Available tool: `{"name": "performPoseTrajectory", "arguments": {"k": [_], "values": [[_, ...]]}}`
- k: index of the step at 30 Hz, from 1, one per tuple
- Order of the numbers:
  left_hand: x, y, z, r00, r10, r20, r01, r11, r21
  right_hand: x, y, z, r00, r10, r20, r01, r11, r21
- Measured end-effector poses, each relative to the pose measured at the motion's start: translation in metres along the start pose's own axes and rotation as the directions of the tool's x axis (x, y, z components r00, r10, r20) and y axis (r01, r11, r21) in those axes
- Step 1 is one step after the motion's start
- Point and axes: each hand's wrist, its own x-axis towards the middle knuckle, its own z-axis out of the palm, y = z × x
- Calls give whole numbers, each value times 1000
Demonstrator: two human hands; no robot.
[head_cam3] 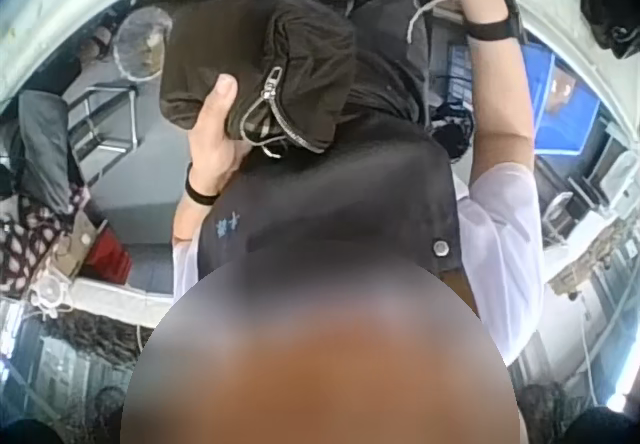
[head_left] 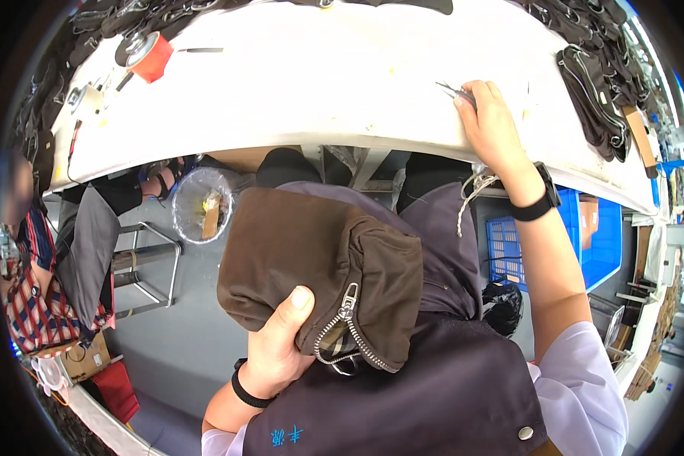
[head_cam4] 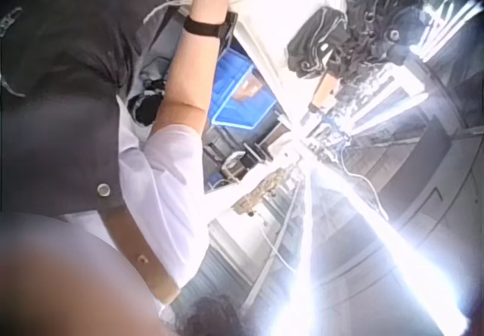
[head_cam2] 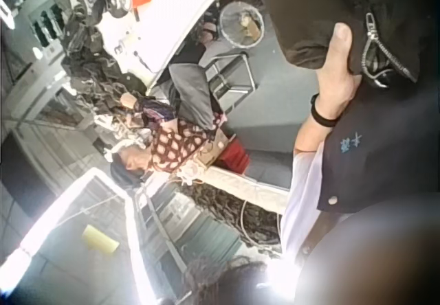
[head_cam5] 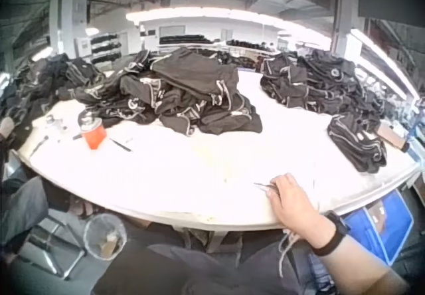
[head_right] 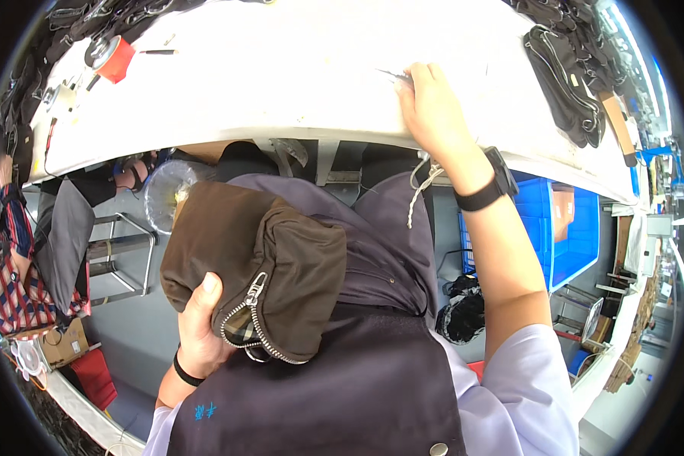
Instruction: Inspecting and trimming threads on small pouches or bags in a workshop.
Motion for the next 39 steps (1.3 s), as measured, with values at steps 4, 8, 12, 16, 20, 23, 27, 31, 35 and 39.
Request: {"name": "performPoseTrajectory", "arguments": {"k": [4,8,12,16,20,23,27,31,35,39], "values": [[0,2,-4,1000,15,-17,-16,999,-34,16,29,-9,966,-255,-42,223,906,-360],[1,-4,-1,993,33,-117,-47,991,-123,19,113,-50,963,261,-71,-258,808,-530],[6,-8,-6,995,30,-97,-38,997,-74,2,157,-75,906,399,141,-320,864,-389],[8,-6,-3,993,25,-118,-34,997,-73,-15,83,-78,941,326,89,-335,870,363],[6,-5,-3,997,23,-80,-28,998,-59,-50,-36,-85,957,65,281,-286,360,888],[7,-4,4,997,14,-79,-21,996,-91,-66,-100,-77,935,-217,281,-291,-14,957],[7,4,10,999,12,-38,-15,996,-88,-74,-137,-67,808,-429,404,-542,-270,796],[3,10,16,999,-31,29,33,998,-62,-85,-150,-55,835,-415,361,-445,-126,886],[0,11,12,997,-78,-19,74,981,-178,-96,-145,-49,864,-350,363,-409,-66,910],[-1,9,9,998,-61,-27,57,987,-148,-98,-158,-58,856,-345,384,-355,146,923]]}}
